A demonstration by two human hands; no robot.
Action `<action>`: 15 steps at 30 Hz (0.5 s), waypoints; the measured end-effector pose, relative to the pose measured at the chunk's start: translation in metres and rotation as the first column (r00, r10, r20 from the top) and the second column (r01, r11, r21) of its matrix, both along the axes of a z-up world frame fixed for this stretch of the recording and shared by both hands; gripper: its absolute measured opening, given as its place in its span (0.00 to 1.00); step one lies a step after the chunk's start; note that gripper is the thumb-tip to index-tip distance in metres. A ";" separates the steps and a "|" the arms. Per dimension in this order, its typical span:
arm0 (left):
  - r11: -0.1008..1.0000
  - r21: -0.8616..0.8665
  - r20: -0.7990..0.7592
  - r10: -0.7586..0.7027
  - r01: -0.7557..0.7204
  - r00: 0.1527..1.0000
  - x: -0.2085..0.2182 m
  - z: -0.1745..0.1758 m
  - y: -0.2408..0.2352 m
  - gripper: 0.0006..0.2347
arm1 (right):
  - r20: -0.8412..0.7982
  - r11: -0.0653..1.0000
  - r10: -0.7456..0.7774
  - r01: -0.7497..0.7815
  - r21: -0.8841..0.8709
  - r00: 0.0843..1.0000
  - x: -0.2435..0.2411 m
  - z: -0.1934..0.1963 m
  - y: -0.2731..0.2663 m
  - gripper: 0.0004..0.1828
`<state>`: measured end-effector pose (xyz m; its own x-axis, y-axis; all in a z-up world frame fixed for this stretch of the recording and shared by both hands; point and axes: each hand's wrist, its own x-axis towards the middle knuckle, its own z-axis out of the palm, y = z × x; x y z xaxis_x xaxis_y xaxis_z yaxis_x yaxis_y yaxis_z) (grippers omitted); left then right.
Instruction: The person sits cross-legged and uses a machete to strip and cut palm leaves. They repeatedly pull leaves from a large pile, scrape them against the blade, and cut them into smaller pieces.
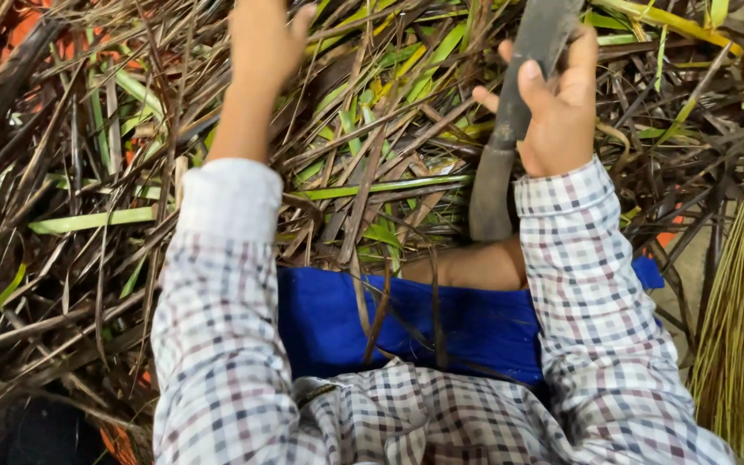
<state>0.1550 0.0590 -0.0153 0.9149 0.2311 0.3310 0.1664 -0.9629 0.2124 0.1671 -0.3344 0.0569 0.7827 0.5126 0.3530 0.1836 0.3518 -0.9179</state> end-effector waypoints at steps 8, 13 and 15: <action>0.960 -0.171 -0.393 0.142 -0.223 0.909 0.102 -0.147 0.021 0.21 | -0.260 0.948 -0.180 0.096 -0.305 0.949 0.005 -0.014 0.006 0.10; 0.957 -0.190 -0.423 0.120 -0.218 0.898 0.101 -0.143 0.031 0.13 | -0.619 0.984 -0.163 0.079 -0.161 0.769 0.017 -0.024 0.019 0.14; 0.952 -0.268 -0.331 0.053 -0.148 0.942 0.096 -0.129 0.033 0.09 | -0.693 0.990 -0.141 0.097 -0.104 0.707 0.019 -0.033 0.027 0.19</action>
